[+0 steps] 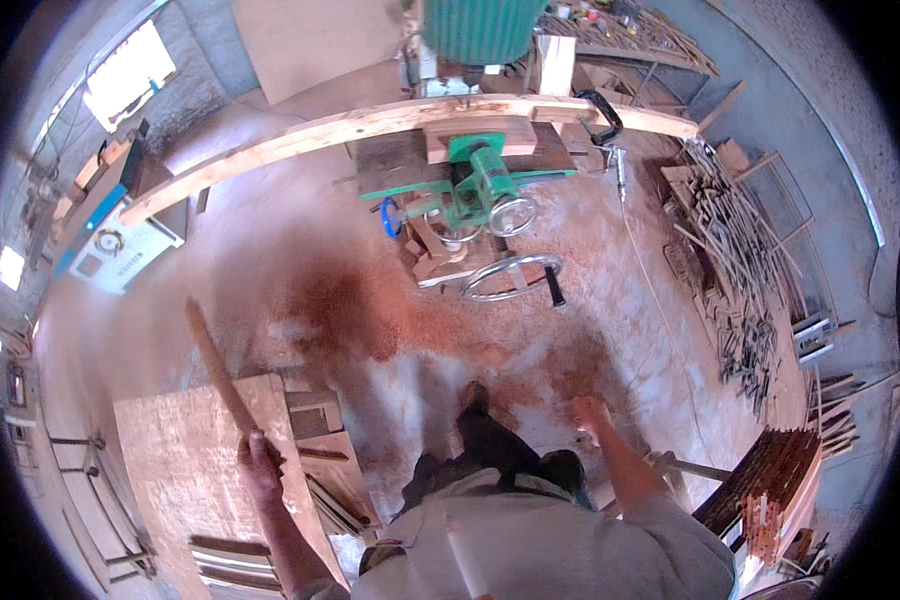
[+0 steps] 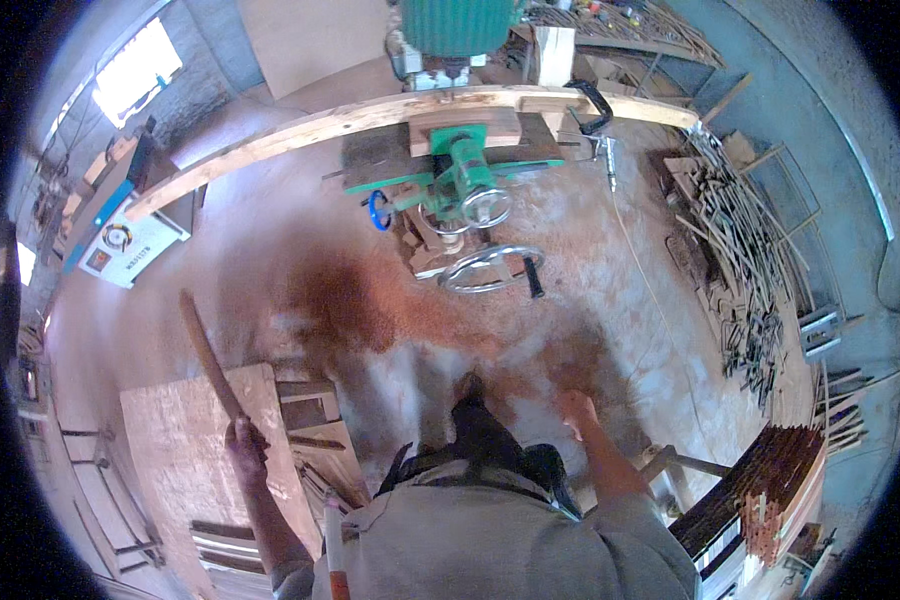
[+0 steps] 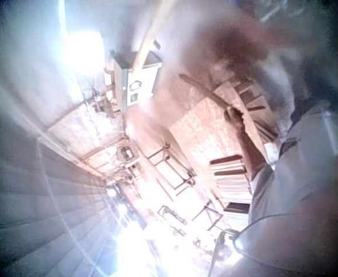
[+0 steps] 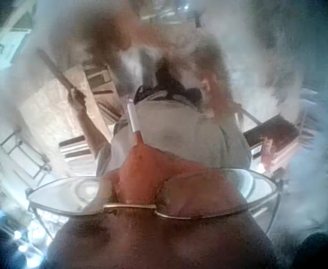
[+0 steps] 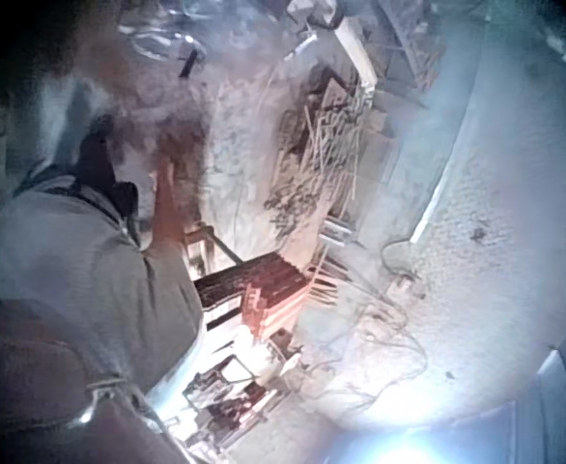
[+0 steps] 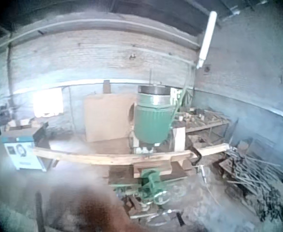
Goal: The person repeatedly picks up wooden planks from a stack, places them under a drill press, and drills holes into them. After drilling, the person removes the plank and places it on a separate stack of finished pieces. This cycle is repeated for multiple planks.
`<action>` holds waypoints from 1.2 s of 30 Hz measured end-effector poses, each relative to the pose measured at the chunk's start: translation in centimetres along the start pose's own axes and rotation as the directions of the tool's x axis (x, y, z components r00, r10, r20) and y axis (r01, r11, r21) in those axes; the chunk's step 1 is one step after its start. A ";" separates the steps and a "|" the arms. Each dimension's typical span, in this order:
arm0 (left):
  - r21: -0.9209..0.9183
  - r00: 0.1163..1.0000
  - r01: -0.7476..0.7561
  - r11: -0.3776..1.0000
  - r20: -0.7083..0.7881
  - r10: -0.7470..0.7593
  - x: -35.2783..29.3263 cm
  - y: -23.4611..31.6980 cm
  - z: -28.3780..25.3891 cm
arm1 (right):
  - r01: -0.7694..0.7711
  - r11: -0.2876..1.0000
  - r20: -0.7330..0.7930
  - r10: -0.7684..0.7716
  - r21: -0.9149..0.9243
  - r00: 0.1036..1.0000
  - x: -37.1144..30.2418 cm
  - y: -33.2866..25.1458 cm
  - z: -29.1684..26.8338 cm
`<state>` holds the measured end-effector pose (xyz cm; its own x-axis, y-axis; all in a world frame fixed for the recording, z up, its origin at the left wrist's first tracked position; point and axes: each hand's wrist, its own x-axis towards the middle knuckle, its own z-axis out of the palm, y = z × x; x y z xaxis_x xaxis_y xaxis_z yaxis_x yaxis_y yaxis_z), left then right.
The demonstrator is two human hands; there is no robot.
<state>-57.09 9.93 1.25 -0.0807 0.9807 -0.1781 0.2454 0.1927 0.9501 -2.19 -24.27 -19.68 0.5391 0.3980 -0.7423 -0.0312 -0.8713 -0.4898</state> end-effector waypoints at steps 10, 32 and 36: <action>0.337 0.940 -0.084 0.938 0.340 -0.037 11.9 10.7 16.1 | -0.101 0.839 -0.146 0.210 0.535 0.967 1.7 -5.5 -9.6; 0.037 0.808 0.026 0.999 0.588 -0.043 47.5 18.7 31.5 | -0.146 0.630 -0.151 0.393 0.763 0.907 -1.7 -9.4 -2.9; -0.415 0.844 0.280 0.866 0.536 -0.016 50.1 14.3 32.7 | -0.090 0.275 0.001 0.308 0.957 0.951 -1.9 -9.1 -2.0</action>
<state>-26.05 62.86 -2.42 0.4454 0.8425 -0.3029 -0.2111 0.4276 0.8789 -1.25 -17.67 -12.94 0.5022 0.1108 -0.8576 -0.8629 -0.0007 -0.5054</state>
